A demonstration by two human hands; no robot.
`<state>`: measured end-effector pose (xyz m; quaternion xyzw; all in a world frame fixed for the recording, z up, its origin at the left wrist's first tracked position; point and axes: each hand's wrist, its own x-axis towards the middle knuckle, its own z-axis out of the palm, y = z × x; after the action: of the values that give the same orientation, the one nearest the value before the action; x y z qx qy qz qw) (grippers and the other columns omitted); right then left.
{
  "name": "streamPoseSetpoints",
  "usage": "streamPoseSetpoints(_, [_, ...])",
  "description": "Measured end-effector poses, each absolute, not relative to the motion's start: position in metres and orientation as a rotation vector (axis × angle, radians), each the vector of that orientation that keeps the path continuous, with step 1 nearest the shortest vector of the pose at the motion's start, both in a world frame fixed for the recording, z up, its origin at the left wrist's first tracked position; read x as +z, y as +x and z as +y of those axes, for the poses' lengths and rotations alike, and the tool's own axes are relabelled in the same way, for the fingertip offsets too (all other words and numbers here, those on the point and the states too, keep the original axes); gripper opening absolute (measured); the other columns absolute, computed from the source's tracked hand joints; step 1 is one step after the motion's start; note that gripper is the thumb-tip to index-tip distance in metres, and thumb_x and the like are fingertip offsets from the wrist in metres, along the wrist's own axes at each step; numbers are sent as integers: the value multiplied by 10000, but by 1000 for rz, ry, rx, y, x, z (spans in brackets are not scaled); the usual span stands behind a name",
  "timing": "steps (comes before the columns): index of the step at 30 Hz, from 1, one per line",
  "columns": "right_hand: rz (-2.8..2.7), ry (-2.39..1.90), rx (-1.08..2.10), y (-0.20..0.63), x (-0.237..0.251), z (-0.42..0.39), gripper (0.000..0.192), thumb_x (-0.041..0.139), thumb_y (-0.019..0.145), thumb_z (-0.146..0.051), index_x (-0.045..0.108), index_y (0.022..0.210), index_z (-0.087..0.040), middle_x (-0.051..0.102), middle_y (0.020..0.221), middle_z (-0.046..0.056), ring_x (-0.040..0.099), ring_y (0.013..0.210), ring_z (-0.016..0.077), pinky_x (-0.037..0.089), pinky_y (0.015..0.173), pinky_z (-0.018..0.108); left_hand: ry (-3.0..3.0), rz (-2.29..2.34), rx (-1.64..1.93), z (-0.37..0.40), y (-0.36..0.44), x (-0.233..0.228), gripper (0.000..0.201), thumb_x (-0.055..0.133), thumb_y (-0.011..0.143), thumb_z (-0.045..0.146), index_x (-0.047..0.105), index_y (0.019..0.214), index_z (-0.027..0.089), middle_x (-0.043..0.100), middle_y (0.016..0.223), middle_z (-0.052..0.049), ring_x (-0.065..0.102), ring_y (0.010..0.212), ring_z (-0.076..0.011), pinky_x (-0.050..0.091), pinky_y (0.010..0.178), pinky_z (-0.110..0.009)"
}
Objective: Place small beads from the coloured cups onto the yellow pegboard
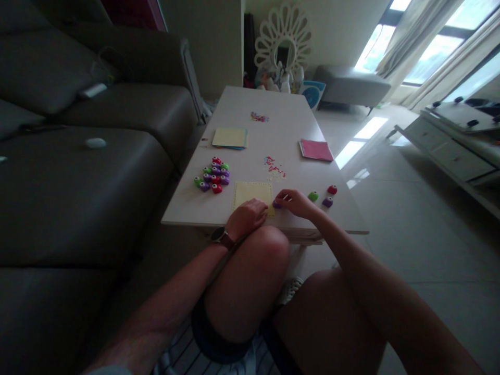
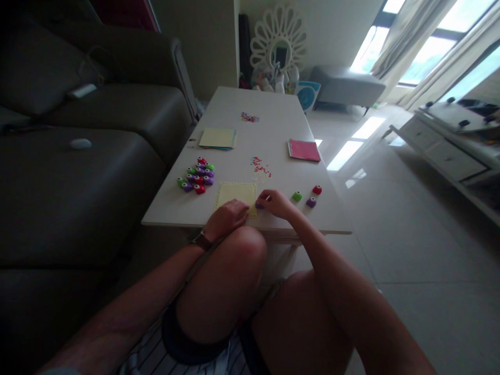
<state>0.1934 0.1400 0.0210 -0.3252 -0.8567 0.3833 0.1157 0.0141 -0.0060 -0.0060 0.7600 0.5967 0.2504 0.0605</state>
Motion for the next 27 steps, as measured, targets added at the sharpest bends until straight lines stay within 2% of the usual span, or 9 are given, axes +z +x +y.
streamPoseSetpoints(17, [-2481,-896,1130,184,14,137,109,623,877,-249,707,847,-187,751,858,58,664,775,169,515,751,290,2283,1800,780,-5,14,-10,125,498,988,238,590,1051,182,645,1023,-74,597,987,-218,496,903,-368])
streamPoseSetpoints(23, [-2473,-886,1146,183,15,137,123,620,875,-268,708,835,-191,746,841,56,655,767,166,513,753,294,2306,1788,804,-3,15,-11,284,518,973,207,551,1254,179,649,1192,-89,598,1115,-227,492,1001,-395])
streamPoseSetpoints(27, [-2403,-921,1229,181,12,138,135,649,845,-312,698,824,-187,738,809,54,650,734,162,513,718,290,2374,1767,795,-3,16,-7,422,505,965,167,484,1386,191,592,1364,-104,556,1250,-229,474,1054,-412])
